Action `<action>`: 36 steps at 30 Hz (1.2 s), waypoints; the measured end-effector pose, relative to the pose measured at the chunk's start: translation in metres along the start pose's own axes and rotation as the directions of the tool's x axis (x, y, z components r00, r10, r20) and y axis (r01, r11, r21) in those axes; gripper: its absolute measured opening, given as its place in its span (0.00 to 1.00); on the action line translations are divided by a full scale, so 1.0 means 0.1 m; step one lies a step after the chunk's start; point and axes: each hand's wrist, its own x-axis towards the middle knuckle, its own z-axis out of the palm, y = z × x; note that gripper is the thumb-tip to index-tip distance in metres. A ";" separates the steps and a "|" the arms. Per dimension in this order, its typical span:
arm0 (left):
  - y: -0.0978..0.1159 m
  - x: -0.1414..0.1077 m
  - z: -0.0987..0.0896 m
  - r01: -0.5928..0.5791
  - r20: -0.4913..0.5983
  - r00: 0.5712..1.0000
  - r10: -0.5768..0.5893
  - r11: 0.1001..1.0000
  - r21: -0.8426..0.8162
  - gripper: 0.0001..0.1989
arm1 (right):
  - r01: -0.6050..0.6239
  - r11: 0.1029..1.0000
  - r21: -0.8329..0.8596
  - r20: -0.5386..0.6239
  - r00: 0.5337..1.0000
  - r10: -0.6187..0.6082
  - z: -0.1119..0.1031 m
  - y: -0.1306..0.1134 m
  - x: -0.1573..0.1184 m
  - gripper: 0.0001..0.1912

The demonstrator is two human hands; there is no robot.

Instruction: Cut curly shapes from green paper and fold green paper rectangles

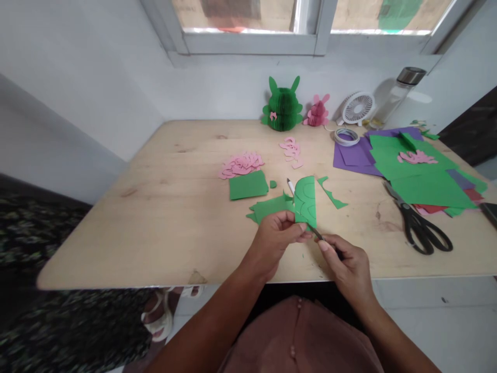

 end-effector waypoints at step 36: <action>0.01 0.00 -0.05 0.012 0.024 1.000 -0.014 0.998 0.063 0.09 | 0.083 0.994 -0.065 -0.009 0.996 -0.084 0.01 0.00 -0.01 0.13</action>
